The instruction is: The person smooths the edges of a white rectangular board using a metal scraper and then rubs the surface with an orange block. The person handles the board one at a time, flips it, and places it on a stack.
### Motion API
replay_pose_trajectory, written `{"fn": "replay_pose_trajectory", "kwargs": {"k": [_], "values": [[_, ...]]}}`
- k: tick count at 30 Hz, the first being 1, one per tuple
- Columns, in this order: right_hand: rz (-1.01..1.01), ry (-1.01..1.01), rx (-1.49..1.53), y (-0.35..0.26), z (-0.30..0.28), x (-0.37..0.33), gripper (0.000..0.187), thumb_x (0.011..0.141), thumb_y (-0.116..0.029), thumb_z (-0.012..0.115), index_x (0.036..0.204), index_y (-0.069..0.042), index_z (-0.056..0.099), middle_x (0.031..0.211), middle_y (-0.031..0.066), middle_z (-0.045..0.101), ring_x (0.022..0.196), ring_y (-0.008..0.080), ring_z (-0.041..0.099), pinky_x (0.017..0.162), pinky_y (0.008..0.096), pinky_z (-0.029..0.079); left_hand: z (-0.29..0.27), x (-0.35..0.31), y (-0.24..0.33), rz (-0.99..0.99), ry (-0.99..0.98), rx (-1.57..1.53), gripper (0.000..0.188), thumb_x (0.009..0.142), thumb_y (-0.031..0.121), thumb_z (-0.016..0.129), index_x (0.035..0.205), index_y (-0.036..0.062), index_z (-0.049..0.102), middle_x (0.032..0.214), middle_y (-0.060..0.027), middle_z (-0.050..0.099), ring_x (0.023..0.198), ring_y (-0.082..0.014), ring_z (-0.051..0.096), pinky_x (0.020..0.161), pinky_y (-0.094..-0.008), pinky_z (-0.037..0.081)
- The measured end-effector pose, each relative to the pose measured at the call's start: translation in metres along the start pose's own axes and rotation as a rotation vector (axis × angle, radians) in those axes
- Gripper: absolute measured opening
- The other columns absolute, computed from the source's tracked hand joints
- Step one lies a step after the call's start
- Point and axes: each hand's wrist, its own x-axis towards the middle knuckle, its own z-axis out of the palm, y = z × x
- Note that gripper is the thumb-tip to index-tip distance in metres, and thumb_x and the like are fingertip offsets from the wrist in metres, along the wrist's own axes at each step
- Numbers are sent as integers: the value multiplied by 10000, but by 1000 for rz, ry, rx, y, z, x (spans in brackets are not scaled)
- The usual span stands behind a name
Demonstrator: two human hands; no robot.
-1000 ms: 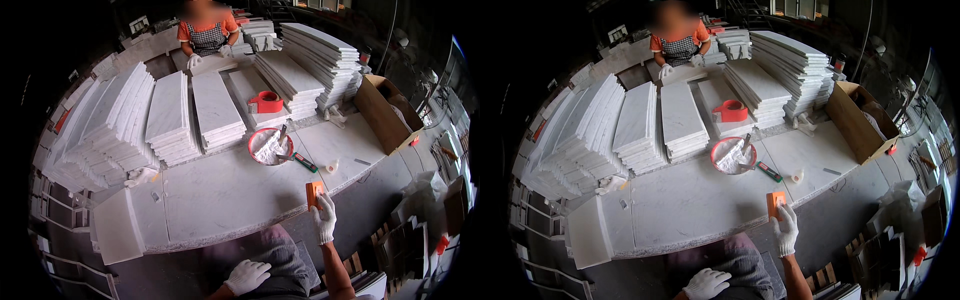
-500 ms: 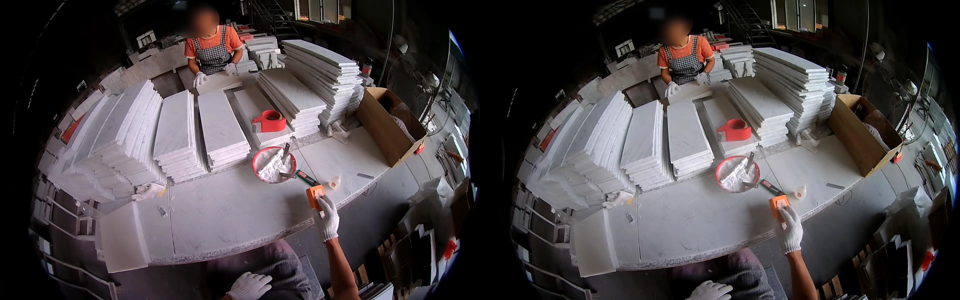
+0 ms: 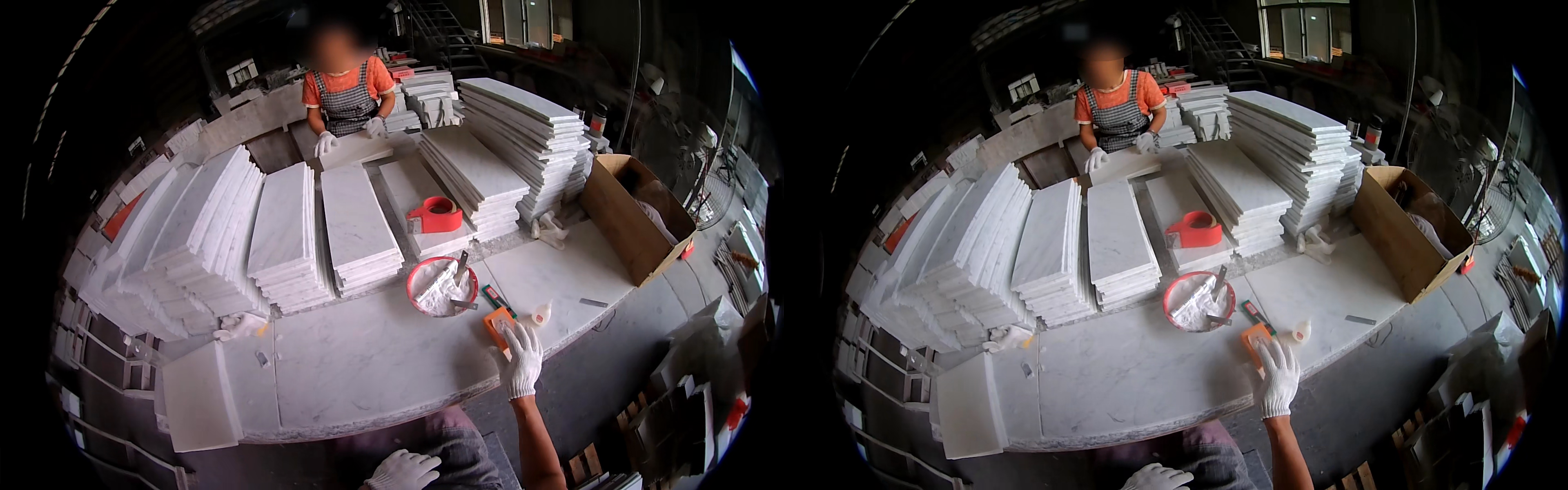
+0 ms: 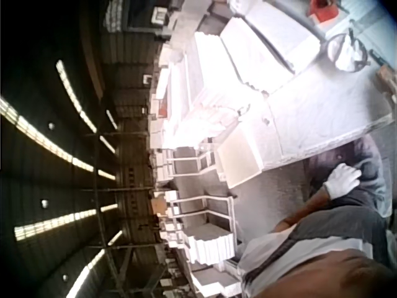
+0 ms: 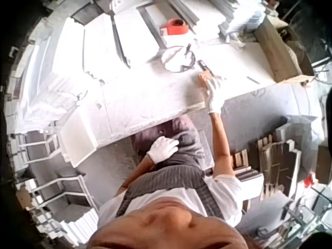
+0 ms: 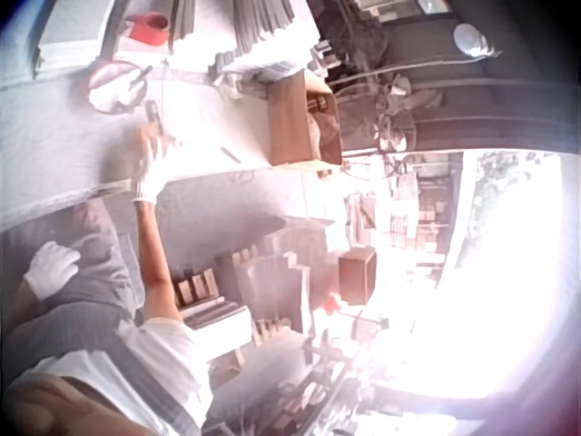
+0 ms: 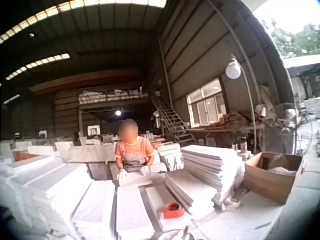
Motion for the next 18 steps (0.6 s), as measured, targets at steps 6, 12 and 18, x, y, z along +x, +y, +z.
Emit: {"fn": "replay_pose_trajectory", "kwargs": {"k": [6,12,18], "values": [[199,184,296,-36,2,-34,439,796,-76,714,1224,-45,620,1205,179,624,1093,354,596,937,417,463,-10,19,-48,-23,2,-80,336,910,353,597,1144,114,635,1041,-88,682,956,-289,630,886,-408,471],[251,42,538,-55,18,-51,363,822,-33,686,1182,-44,640,1150,180,643,1074,349,612,939,410,476,-28,61,-67,-7,198,6,291,888,283,638,1115,102,649,1050,-72,675,964,-292,623,878,-420,477],[345,-166,721,-55,27,-54,247,881,-43,642,1122,-1,672,998,183,702,880,281,686,827,339,526,-24,55,-88,-114,299,212,376,867,288,647,1180,82,610,1208,-114,597,1180,-305,528,1019,-463,402]]}}
